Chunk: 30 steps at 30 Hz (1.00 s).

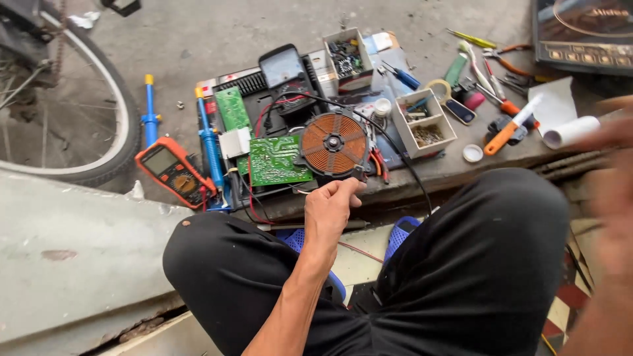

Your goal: The person sits on the floor and uses tweezers to pick up and handle small electronic components from a divided box. They then use a magnifying glass to closely view a small black component held in their hand.

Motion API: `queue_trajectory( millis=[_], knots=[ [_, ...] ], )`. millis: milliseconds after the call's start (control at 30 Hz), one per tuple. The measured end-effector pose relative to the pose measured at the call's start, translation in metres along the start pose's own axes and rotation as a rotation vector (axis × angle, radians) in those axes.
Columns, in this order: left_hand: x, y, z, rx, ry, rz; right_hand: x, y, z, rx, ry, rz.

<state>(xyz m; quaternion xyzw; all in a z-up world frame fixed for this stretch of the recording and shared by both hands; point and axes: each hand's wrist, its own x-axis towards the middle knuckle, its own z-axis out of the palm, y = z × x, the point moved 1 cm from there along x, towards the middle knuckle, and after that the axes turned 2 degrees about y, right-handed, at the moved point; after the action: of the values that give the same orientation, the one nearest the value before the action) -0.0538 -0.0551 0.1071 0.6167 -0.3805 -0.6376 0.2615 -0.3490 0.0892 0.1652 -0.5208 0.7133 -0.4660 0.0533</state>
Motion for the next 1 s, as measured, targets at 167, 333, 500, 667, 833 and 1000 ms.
queue_trajectory(
  millis=[167, 333, 500, 667, 833, 1000],
  knots=[
    [-0.011, -0.022, 0.002, 0.188, 0.037, 0.018, -0.02, -0.08, 0.141, 0.267, -0.132, 0.584],
    [-0.009, -0.055, 0.004, 0.152, 0.068, -0.028, -0.06, -0.019, 0.2, 0.719, -0.346, 0.994],
    [-0.002, -0.063, 0.023, 0.123, 0.085, -0.001, -0.061, 0.011, 0.212, 0.763, -0.381, 1.027],
    [0.004, -0.071, 0.034, -0.042, -0.007, -0.043, -0.061, 0.031, 0.217, 0.848, -0.33, 1.139],
    [0.024, -0.066, 0.046, -0.329, -0.054, -0.275, -0.03, 0.025, 0.2, 0.829, -0.337, 1.21],
    [0.039, -0.037, 0.047, -0.541, -0.05, -0.297, 0.024, 0.024, 0.164, 0.888, -0.128, 1.016]
  ],
)
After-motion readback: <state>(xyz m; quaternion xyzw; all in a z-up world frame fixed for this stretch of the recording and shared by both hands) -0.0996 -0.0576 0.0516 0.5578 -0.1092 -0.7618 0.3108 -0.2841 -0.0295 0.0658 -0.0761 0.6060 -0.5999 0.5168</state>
